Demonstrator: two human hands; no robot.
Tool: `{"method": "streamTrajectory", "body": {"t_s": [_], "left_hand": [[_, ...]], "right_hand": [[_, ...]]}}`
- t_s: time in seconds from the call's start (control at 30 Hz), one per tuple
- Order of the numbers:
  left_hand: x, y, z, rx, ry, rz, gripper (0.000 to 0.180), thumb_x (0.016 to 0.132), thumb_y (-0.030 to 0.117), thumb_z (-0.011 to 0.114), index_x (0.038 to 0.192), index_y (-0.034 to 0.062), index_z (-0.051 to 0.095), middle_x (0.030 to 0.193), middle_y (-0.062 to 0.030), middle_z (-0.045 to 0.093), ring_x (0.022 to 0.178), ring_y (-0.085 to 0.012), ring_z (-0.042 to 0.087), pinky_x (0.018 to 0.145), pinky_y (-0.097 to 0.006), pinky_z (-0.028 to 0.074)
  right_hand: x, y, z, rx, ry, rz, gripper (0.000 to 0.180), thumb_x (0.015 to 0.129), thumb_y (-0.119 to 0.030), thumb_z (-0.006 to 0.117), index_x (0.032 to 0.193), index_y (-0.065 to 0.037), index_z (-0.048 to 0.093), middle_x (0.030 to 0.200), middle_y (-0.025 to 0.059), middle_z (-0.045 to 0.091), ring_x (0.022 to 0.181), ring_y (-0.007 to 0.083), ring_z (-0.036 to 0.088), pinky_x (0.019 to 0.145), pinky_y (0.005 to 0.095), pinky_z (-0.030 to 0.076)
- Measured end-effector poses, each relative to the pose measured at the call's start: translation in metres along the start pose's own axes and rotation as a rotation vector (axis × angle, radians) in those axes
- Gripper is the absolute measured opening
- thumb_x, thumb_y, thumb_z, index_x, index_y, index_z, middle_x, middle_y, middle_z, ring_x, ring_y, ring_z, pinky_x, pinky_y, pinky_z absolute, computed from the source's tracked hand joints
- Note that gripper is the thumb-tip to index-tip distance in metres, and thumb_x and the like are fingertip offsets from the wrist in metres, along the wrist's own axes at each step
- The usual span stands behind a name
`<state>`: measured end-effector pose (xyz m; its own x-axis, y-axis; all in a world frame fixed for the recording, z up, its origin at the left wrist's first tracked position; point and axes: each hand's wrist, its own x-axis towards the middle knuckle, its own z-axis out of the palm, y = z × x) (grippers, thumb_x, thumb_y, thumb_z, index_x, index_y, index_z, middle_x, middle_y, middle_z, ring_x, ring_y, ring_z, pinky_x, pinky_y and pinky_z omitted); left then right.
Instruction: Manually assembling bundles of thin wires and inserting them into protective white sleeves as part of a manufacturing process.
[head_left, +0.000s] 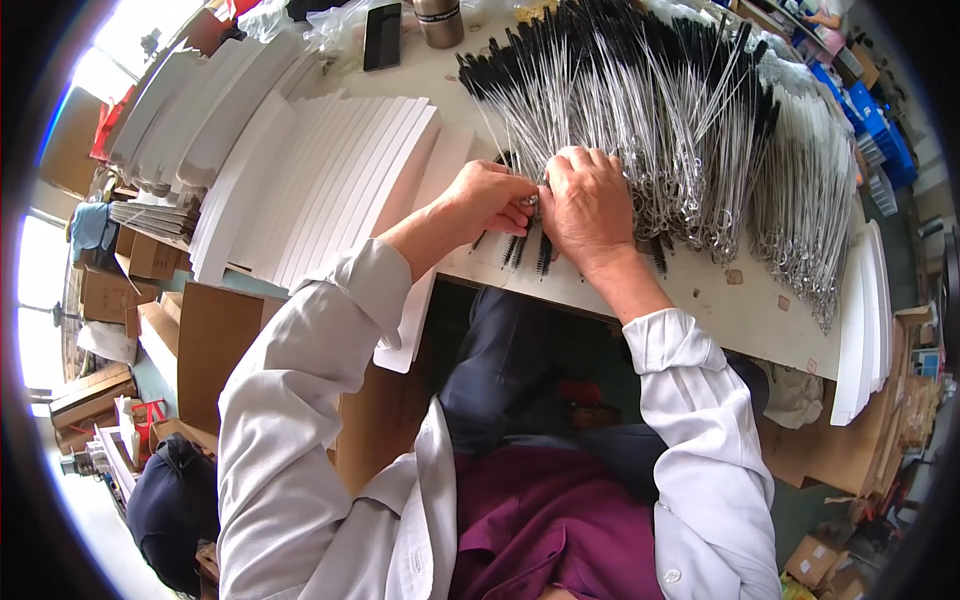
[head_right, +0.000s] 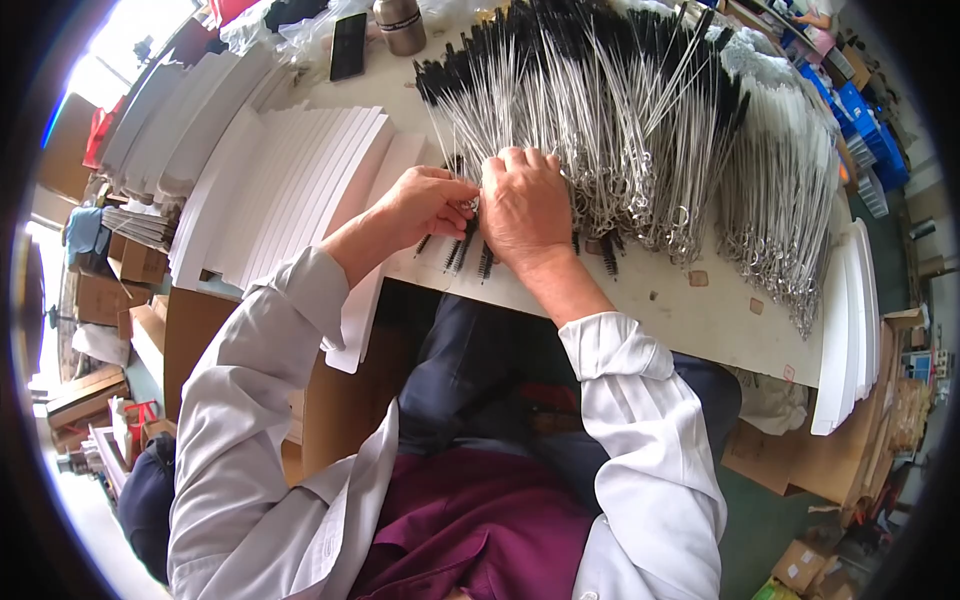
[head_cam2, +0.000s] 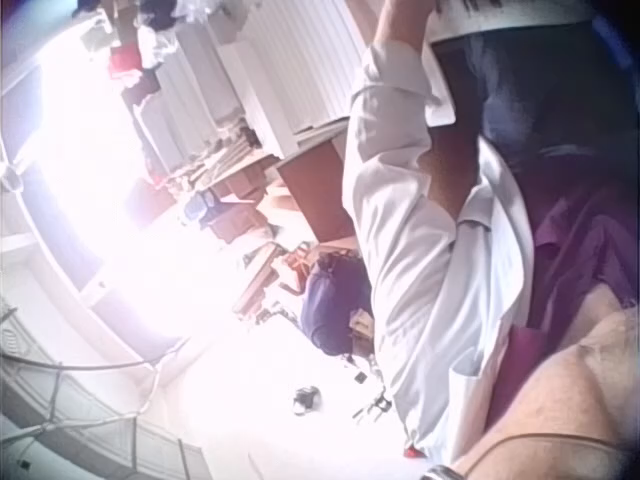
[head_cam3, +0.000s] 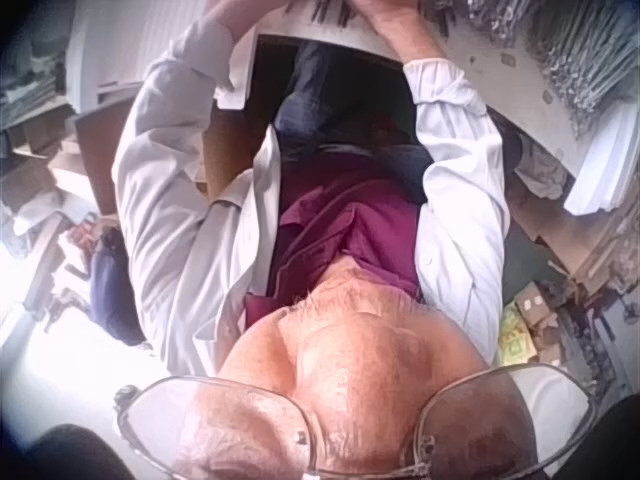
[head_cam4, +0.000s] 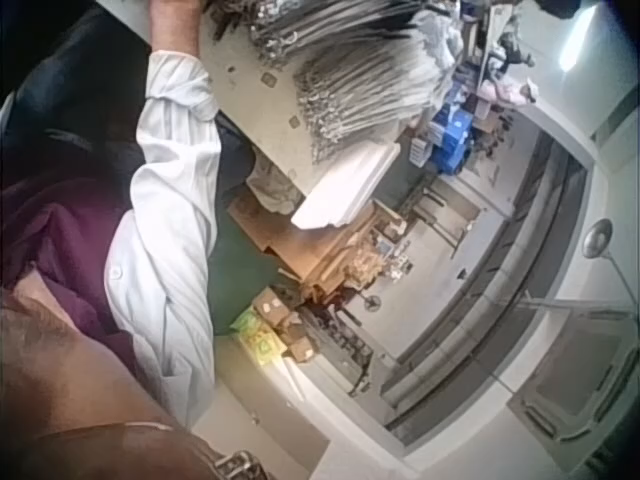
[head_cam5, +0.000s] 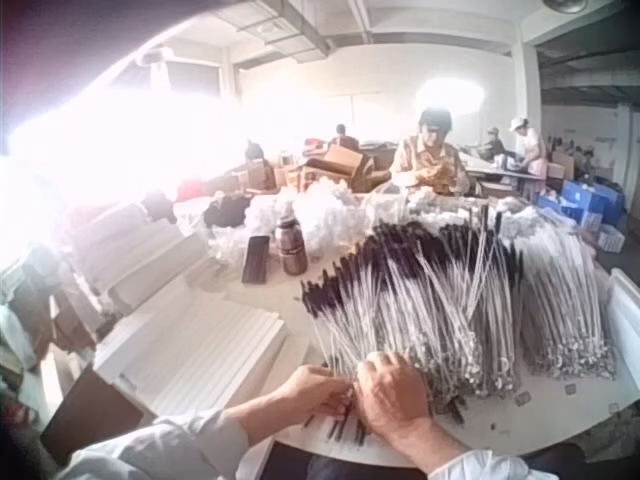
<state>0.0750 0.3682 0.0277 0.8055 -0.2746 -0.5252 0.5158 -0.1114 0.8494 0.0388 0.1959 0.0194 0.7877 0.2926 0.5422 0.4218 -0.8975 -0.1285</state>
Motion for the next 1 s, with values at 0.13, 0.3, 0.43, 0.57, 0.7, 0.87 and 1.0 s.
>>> {"method": "streamTrajectory", "body": {"t_s": [0.13, 0.3, 0.43, 0.57, 0.7, 0.87, 1.0], "left_hand": [[-0.009, 0.007, 0.001, 0.102, 0.019, 0.013, 0.018, 0.092, 0.013, 0.074, 0.098, -0.0038, 0.07, 0.083, -0.0115, 0.069, 0.066, -0.0197, 0.07, 0.061, -0.034, 0.063], [-0.001, 0.003, -0.007, -0.003, -0.068, -0.038, 0.016, 0.094, 0.013, 0.073, 0.095, -0.0027, 0.069, 0.078, -0.0097, 0.068, 0.062, -0.0186, 0.068, 0.059, -0.033, 0.061], [-0.003, 0.001, 0.001, -0.043, -0.112, -0.067, 0.017, 0.099, 0.015, 0.068, 0.101, -0.0019, 0.068, 0.076, -0.0097, 0.067, 0.06, -0.019, 0.066, 0.06, -0.035, 0.059], [-0.011, 0.004, 0.001, -0.047, -0.125, -0.078, 0.018, 0.103, 0.018, 0.063, 0.102, 0.0001, 0.065, 0.075, -0.0101, 0.067, 0.06, -0.0202, 0.066, 0.062, -0.037, 0.059], [-0.02, 0.006, 0.005, -0.106, -0.123, -0.092, 0.02, 0.105, 0.021, 0.058, 0.098, 0.0028, 0.063, 0.075, -0.0109, 0.067, 0.062, -0.0222, 0.066, 0.063, -0.039, 0.059], [-0.032, 0.002, 0.02, -0.14, -0.112, -0.054, 0.02, 0.105, 0.022, 0.056, 0.097, 0.004, 0.062, 0.077, -0.0121, 0.067, 0.063, -0.0234, 0.066, 0.063, -0.04, 0.059], [-0.061, 0.006, 0.02, -0.183, -0.16, -0.038, 0.021, 0.106, 0.022, 0.054, 0.098, 0.0032, 0.061, 0.077, -0.0132, 0.067, 0.062, -0.0248, 0.066, 0.062, -0.042, 0.059]], "right_hand": [[-0.001, 0.003, 0.001, -0.004, -0.007, 0.022, 0.011, 0.088, -0.014, 0.064, 0.091, -0.005, 0.068, 0.097, 0.0129, 0.068, 0.098, 0.0285, 0.064, 0.089, 0.042, 0.047], [-0.001, 0.0, 0.003, -0.01, 0.044, 0.012, 0.009, 0.088, -0.015, 0.065, 0.089, -0.006, 0.066, 0.095, 0.0121, 0.067, 0.096, 0.0285, 0.064, 0.088, 0.0419, 0.047], [-0.001, 0.001, 0.005, -0.035, 0.062, 0.018, 0.011, 0.087, -0.017, 0.067, 0.089, -0.007, 0.065, 0.094, 0.0115, 0.066, 0.096, 0.0288, 0.063, 0.087, 0.0419, 0.047], [0.0, -0.001, 0.0, -0.007, 0.036, 0.041, 0.012, 0.089, -0.018, 0.065, 0.093, -0.007, 0.063, 0.095, 0.0121, 0.066, 0.096, 0.0292, 0.063, 0.087, 0.042, 0.047], [0.001, -0.002, 0.002, -0.019, 0.021, 0.063, 0.017, 0.09, -0.022, 0.063, 0.097, -0.006, 0.06, 0.097, 0.0124, 0.065, 0.096, 0.0298, 0.063, 0.087, 0.0424, 0.046], [0.003, -0.003, 0.005, -0.068, 0.005, 0.091, 0.017, 0.09, -0.022, 0.062, 0.096, -0.006, 0.059, 0.097, 0.0126, 0.065, 0.097, 0.0298, 0.063, 0.087, 0.0425, 0.046], [0.004, -0.002, 0.005, -0.044, 0.02, 0.122, 0.016, 0.094, -0.022, 0.061, 0.097, -0.007, 0.059, 0.099, 0.0122, 0.064, 0.097, 0.0297, 0.062, 0.089, 0.042, 0.046]]}}
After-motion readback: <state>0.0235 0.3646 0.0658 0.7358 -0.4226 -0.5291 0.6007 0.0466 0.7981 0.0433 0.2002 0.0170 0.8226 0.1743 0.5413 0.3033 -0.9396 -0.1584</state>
